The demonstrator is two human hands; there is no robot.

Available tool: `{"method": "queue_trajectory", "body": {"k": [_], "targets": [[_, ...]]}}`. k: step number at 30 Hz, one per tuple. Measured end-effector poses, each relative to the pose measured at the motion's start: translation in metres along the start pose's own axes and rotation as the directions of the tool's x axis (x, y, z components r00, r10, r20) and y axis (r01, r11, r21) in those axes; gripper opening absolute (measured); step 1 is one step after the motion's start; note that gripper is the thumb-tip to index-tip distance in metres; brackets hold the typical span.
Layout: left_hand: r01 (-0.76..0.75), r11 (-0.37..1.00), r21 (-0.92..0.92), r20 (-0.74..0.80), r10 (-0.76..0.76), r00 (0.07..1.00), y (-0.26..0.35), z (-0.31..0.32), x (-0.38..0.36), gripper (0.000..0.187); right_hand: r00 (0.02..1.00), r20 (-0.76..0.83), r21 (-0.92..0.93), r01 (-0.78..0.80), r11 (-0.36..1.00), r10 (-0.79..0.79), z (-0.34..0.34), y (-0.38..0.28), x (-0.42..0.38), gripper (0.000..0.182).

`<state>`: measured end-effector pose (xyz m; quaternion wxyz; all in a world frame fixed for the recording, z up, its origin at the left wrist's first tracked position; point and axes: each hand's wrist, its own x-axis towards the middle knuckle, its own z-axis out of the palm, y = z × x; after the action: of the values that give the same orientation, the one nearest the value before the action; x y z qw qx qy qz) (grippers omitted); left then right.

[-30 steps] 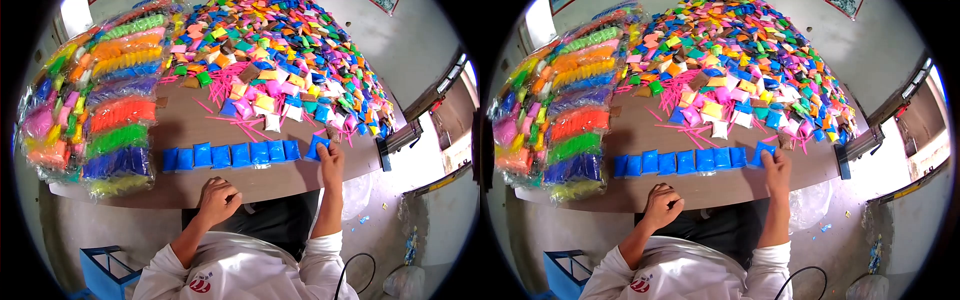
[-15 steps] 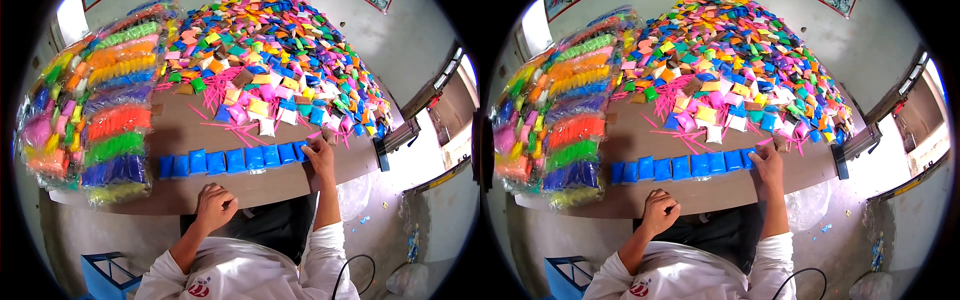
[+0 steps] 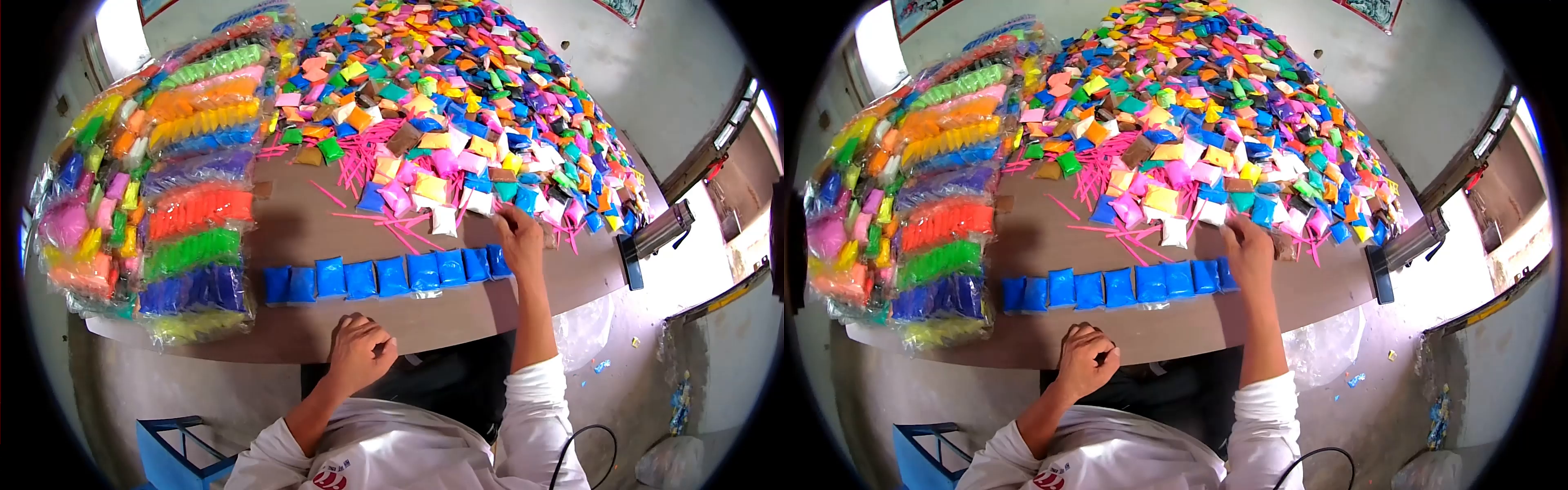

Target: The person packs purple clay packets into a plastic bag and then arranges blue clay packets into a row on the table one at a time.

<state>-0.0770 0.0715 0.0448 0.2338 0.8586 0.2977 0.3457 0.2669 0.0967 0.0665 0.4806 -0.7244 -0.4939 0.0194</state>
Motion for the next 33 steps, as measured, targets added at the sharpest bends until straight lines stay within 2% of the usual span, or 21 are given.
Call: {"method": "queue_trajectory", "body": {"k": [2,4,7,9,13,15,16,19,21,24,28,29,30,31,32,33], "targets": [[-0.003,1.000,-0.001,-0.003,0.003,1.000,0.001,0.000,0.002,0.016,0.998,-0.018,0.063,0.054,0.997,-0.053,0.019,-0.012,0.027,0.026],[-0.009,1.000,0.004,0.020,0.009,1.000,0.003,-0.004,0.004,0.011,0.997,0.066,0.132,0.023,0.991,-0.032,0.040,-0.033,0.054,0.029],[0.006,1.000,0.011,0.043,-0.007,0.999,0.001,-0.004,0.002,0.016,0.973,-0.058,0.112,0.228,0.967,-0.223,0.087,-0.037,0.091,0.030],[0.015,1.000,0.024,0.058,-0.016,0.998,0.001,-0.005,0.003,0.014,0.942,-0.106,0.019,0.323,0.946,-0.320,0.111,-0.033,0.114,0.031],[0.007,1.000,0.023,0.043,-0.008,0.999,-0.001,-0.004,0.004,0.013,0.952,-0.062,-0.007,0.301,0.954,-0.301,0.139,-0.028,0.153,0.026],[-0.029,1.000,-0.005,-0.011,0.029,1.000,-0.001,-0.003,0.005,0.012,0.941,-0.096,-0.042,0.322,0.946,-0.324,0.150,-0.029,0.164,0.024],[0.029,0.999,0.019,0.069,-0.030,0.997,0.000,-0.007,0.003,0.010,0.938,-0.075,-0.086,0.332,0.939,-0.338,0.150,-0.034,0.167,0.024],[0.039,0.999,0.026,0.094,-0.042,0.995,-0.001,-0.006,0.003,0.011,0.951,-0.018,-0.163,0.302,0.939,-0.309,0.156,-0.041,0.179,0.028],[0.038,0.999,0.031,0.093,-0.041,0.995,-0.003,-0.004,0.003,0.012,0.929,0.064,-0.306,0.365,0.879,-0.364,0.164,-0.039,0.187,0.032],[0.041,0.999,0.013,0.084,-0.042,0.996,-0.001,-0.006,0.006,0.012,0.936,0.098,-0.348,0.351,0.869,-0.339,0.170,-0.034,0.187,0.034],[0.053,0.998,-0.013,0.074,-0.052,0.996,0.002,-0.008,0.008,0.014,0.944,0.003,-0.326,0.312,0.892,-0.329,0.167,-0.031,0.189,0.024],[0.053,0.999,-0.009,0.064,-0.053,0.997,0.001,-0.007,0.008,0.015,0.958,-0.081,-0.092,0.267,0.959,-0.274,0.164,-0.030,0.190,0.022],[0.057,0.998,-0.015,0.067,-0.056,0.996,0.001,-0.006,0.006,0.015,0.970,-0.147,0.152,0.217,0.964,-0.195,0.160,-0.029,0.188,0.021],[0.061,0.998,-0.018,0.079,-0.059,0.995,0.000,-0.007,0.006,0.016,0.971,-0.143,0.146,0.213,0.966,-0.192,0.150,-0.033,0.183,0.021],[0.063,0.998,-0.021,0.087,-0.061,0.994,-0.001,-0.007,0.007,0.016,0.999,0.040,0.485,-0.012,0.875,-0.009,0.136,-0.037,0.176,0.023],[0.067,0.997,-0.030,0.090,-0.064,0.994,-0.001,-0.008,0.008,0.016,0.956,0.272,0.713,-0.275,0.645,0.107,0.120,-0.045,0.165,0.027]]}}
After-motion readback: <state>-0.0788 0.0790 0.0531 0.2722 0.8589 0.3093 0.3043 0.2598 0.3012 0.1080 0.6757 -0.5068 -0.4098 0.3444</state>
